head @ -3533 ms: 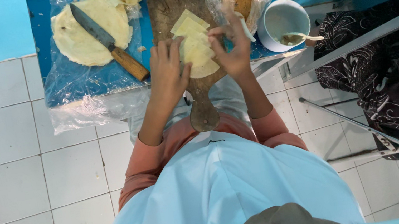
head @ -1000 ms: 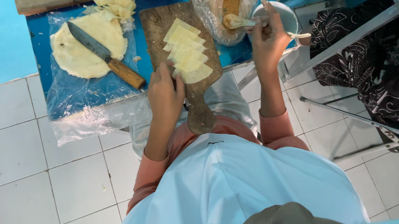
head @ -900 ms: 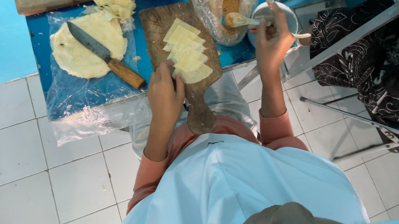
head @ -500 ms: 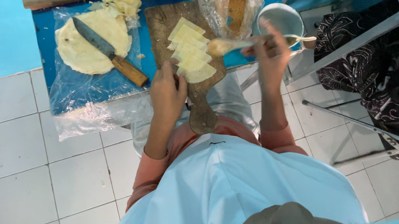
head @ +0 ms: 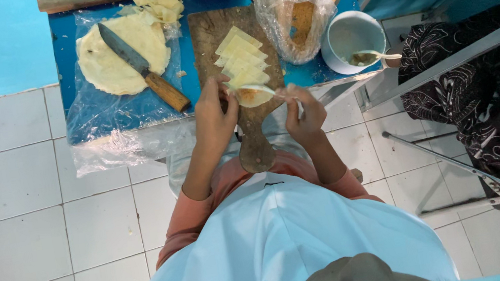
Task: The person places thin round pancakes on a wooden board, arranges cheese pieces on top, and folds the pancake over the filling by hand. The folded pancakes are stacked on the table as they are completed.
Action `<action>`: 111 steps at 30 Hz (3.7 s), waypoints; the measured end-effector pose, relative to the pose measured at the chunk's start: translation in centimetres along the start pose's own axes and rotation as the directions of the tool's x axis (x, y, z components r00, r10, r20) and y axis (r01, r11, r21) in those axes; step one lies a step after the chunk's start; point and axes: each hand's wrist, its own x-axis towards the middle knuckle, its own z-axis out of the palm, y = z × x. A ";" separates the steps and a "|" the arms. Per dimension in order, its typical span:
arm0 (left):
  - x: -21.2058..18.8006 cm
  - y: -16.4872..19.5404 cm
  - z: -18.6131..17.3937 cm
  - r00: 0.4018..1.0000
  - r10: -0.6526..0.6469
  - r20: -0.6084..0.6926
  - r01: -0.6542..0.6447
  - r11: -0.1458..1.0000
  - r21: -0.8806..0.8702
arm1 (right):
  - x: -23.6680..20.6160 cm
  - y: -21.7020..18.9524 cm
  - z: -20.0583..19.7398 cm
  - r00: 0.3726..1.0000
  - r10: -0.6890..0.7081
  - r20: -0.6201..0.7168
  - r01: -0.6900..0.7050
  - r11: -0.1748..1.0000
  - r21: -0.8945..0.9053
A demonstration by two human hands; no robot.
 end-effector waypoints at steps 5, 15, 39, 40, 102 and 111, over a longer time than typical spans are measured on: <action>0.0 0.4 0.0 1.000 -0.019 0.016 0.019 1.000 0.017 | 0.6 0.7 -0.8 0.956 -0.272 0.113 0.271 0.962 0.021; 0.1 1.0 0.2 0.982 0.177 0.063 -0.184 0.973 0.142 | 2.5 3.6 -3.0 0.977 -0.065 -0.202 0.004 0.957 -0.290; 0.3 0.5 0.0 0.971 0.202 0.130 -0.221 0.963 0.153 | 4.0 -2.5 1.2 0.871 0.456 0.184 -0.428 0.887 -0.172; 0.2 0.6 0.1 0.970 0.207 0.128 -0.226 0.963 0.150 | 3.9 -2.6 1.4 0.882 0.441 0.170 -0.422 0.897 -0.133; 2.5 0.0 -1.2 0.925 0.273 0.265 -0.332 0.919 0.213 | 7.7 -0.1 1.3 0.788 0.258 0.560 -0.379 0.919 0.111; 3.1 -0.4 -0.3 0.955 0.225 0.192 -0.269 0.931 0.246 | 7.6 -0.9 1.2 0.874 0.078 0.479 -0.042 0.995 -0.086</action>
